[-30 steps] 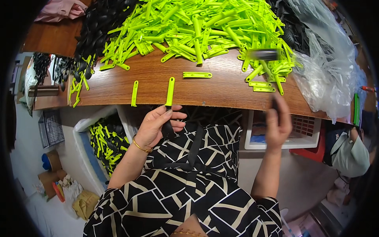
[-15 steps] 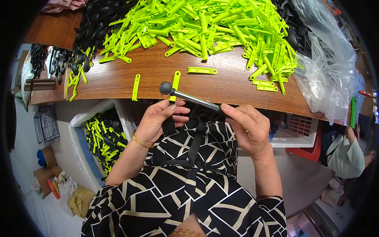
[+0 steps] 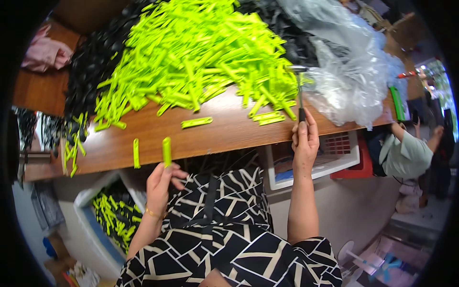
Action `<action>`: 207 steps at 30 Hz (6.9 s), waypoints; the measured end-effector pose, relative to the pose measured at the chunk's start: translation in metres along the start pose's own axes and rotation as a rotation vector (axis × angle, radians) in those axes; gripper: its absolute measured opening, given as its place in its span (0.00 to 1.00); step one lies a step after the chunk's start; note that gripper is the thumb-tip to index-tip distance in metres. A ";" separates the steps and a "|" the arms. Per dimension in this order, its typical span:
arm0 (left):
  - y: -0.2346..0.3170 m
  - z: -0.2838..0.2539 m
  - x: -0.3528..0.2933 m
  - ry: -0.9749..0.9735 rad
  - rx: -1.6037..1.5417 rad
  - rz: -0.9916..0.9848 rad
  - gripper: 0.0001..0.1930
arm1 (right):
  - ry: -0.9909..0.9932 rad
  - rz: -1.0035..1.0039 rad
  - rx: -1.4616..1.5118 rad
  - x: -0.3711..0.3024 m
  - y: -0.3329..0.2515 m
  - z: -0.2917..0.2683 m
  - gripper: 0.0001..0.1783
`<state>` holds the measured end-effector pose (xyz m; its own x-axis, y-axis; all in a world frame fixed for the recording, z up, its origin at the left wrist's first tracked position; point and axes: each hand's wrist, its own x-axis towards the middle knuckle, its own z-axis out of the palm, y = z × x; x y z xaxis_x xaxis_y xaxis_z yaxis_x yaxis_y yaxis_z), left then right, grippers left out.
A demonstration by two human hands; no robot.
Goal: The person repeatedly picks up neon green plastic clips and black plastic spoons from a table, inserts the spoon into the clip, and uses a hammer to secure the connection. The assembled units are placed back onto the table among other parts.
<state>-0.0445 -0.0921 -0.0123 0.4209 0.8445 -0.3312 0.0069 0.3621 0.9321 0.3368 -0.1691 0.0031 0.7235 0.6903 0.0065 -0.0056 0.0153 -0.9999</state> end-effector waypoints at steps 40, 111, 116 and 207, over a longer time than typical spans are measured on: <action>0.070 -0.151 0.088 0.695 1.306 0.594 0.33 | -0.766 -1.161 -0.758 0.053 0.000 0.229 0.08; 0.099 0.104 0.166 -0.222 -0.622 0.286 0.11 | -0.383 -0.423 0.141 0.046 0.017 0.137 0.10; 0.103 0.112 0.163 -0.166 -0.644 0.395 0.10 | -0.482 -0.454 0.087 0.040 0.010 0.141 0.12; 0.045 0.003 0.098 -0.179 -0.192 -0.002 0.12 | -0.459 -0.987 -0.975 0.067 -0.017 0.149 0.18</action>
<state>-0.0004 0.0054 -0.0023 0.5753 0.7664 -0.2857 -0.1575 0.4466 0.8808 0.2820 -0.0154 0.0230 -0.1237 0.8579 0.4988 0.9469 0.2523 -0.1991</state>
